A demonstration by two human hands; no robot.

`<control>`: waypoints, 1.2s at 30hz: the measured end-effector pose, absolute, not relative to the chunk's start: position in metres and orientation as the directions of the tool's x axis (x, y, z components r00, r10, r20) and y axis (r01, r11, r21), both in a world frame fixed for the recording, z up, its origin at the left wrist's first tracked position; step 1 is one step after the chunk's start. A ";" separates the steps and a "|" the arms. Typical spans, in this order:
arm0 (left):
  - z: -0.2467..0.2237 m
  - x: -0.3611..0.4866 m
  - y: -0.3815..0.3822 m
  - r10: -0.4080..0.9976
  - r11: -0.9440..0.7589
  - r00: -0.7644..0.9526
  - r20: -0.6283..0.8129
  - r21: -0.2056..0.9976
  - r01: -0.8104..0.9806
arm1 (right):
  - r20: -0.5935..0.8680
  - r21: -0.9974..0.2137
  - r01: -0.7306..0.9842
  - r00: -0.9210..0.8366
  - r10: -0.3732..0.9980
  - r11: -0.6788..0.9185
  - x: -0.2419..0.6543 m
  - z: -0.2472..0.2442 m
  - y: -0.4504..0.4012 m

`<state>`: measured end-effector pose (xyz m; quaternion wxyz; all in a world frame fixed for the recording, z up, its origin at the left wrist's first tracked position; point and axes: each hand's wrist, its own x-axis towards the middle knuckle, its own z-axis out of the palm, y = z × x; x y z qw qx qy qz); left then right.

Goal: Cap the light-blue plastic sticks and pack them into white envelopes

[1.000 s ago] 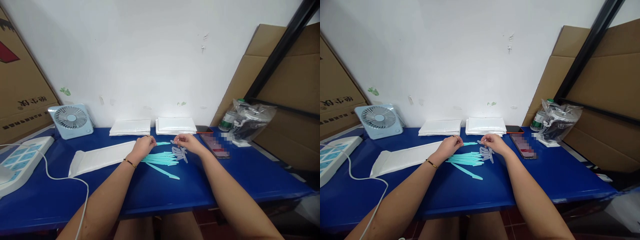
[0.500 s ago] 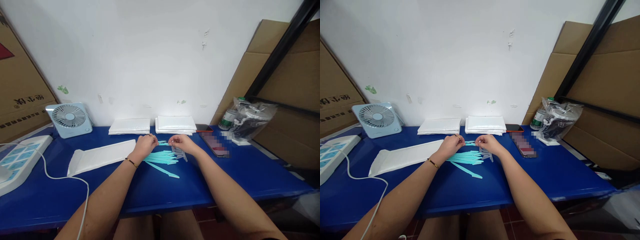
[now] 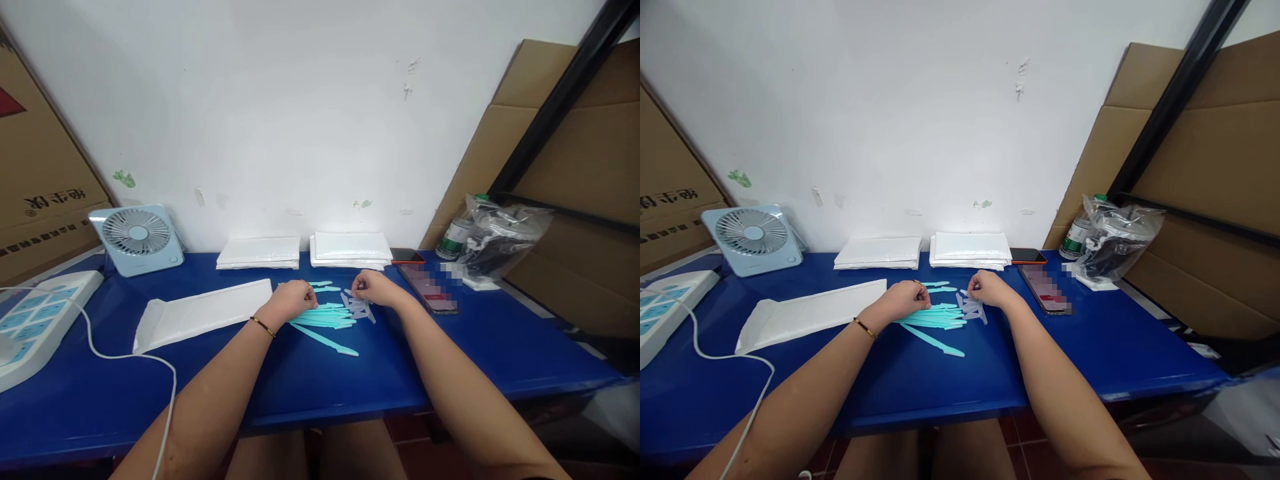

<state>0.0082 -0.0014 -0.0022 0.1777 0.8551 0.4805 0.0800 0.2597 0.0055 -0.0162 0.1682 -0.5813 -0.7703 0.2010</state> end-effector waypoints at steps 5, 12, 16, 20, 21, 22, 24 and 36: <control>-0.004 0.008 -0.001 0.864 -0.474 0.503 0.013 0.355 0.806 | 0.086 -0.641 0.728 -0.249 0.965 0.245 0.261 -0.013 0.004; -0.005 0.009 -0.001 0.870 -0.432 0.492 -0.033 0.429 0.793 | 0.054 -0.805 0.563 -0.245 0.968 0.188 0.264 -0.006 -0.001; -0.007 0.007 0.003 0.900 -0.382 0.436 -0.001 0.481 0.789 | 0.014 -0.871 0.471 -0.259 0.966 0.138 0.261 -0.006 -0.004; -0.011 0.000 0.010 0.920 -0.355 0.386 0.067 0.558 0.750 | 0.049 -0.860 0.487 -0.222 0.974 0.154 0.256 -0.005 -0.007; -0.012 -0.001 0.011 0.921 -0.354 0.382 0.073 0.566 0.745 | 0.053 -0.856 0.493 -0.219 0.974 0.157 0.255 -0.004 -0.007; -0.012 -0.001 0.012 0.921 -0.353 0.381 0.075 0.570 0.742 | 0.053 -0.855 0.494 -0.220 0.974 0.158 0.254 -0.004 -0.008; -0.014 -0.002 0.014 0.920 -0.355 0.385 0.074 0.575 0.737 | 0.048 -0.859 0.487 -0.224 0.973 0.155 0.252 -0.004 -0.008; -0.014 0.001 0.016 0.904 -0.393 0.418 0.093 0.568 0.723 | 0.022 -0.901 0.410 -0.287 0.958 0.144 0.244 -0.011 -0.005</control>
